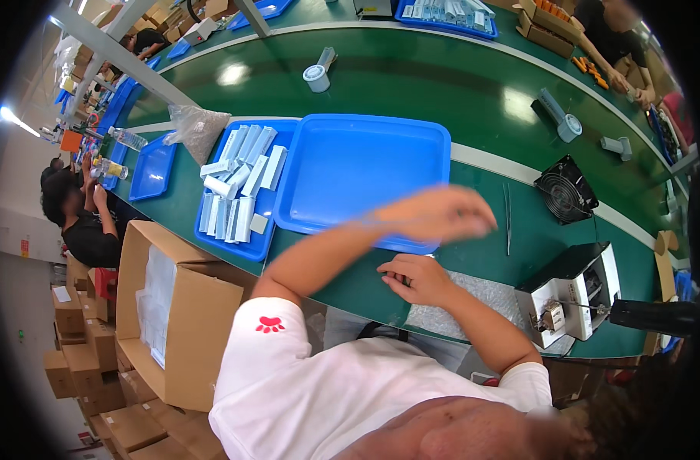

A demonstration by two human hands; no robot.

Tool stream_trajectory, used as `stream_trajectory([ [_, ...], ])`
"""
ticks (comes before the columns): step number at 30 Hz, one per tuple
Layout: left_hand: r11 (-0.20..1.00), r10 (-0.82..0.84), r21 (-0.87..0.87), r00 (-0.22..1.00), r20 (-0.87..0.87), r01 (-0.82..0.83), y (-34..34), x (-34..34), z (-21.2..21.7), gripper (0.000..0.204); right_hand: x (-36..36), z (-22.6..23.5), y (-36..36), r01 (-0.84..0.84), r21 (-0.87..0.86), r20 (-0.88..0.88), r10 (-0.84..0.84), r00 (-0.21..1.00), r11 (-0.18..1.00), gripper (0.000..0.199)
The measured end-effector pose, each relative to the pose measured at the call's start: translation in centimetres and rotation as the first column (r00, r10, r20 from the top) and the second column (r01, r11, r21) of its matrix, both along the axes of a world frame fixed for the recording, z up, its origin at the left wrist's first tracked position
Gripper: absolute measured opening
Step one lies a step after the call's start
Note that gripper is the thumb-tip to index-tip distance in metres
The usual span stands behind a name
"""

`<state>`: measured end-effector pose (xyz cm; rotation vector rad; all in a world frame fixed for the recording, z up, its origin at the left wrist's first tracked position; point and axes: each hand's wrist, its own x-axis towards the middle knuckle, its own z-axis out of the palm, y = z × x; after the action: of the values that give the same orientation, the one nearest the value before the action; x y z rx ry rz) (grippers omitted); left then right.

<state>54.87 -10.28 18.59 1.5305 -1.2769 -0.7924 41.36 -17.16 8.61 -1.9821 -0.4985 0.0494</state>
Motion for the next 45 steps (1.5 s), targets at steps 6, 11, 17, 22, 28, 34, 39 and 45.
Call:
stream_trajectory([
  [6,0.554,0.704,-0.405,0.149,0.694,-0.728,6.7,22.8,-6.3,0.036,0.1,0.2,0.3,-0.018,0.046,0.009,0.018,1.000,0.999,0.015],
  [11,0.014,0.533,-0.369,-0.305,0.789,-0.929,10.8,32.3,-8.7,0.073,0.3,-0.3,0.2,-0.025,0.050,0.040,0.023,0.999,0.998,0.016],
  [17,0.288,0.759,-0.136,0.140,0.636,-0.948,11.0,32.9,-9.6,0.065,-0.1,-0.2,-0.3,-0.004,0.038,0.029,0.003,1.000,0.999,0.015],
  [22,0.465,0.815,-0.394,0.211,0.539,-0.793,10.1,27.8,-8.0,0.054,0.0,-0.3,0.0,-0.015,0.034,0.028,0.014,1.000,0.999,0.013],
  [28,0.580,0.814,-0.508,0.477,0.331,-0.637,6.4,19.2,-4.5,0.057,-0.2,-0.7,0.1,0.010,-0.008,0.061,-0.010,0.998,1.000,0.013],
  [34,0.690,0.655,-0.458,0.753,0.067,-0.560,4.5,8.1,-5.4,0.049,-0.4,-1.1,-0.1,-0.002,0.046,0.086,-0.002,0.996,0.999,0.015],
  [39,0.645,0.647,-0.251,0.690,-0.324,-0.722,3.4,0.4,-7.3,0.014,-1.2,-1.0,0.0,0.013,-0.054,0.176,-0.003,0.984,0.998,0.017],
  [45,0.559,0.613,-0.159,0.535,-0.582,-0.814,2.2,-5.6,-7.2,0.026,-6.1,4.7,-1.4,0.242,-0.109,0.524,-0.151,0.838,0.964,0.019],
])
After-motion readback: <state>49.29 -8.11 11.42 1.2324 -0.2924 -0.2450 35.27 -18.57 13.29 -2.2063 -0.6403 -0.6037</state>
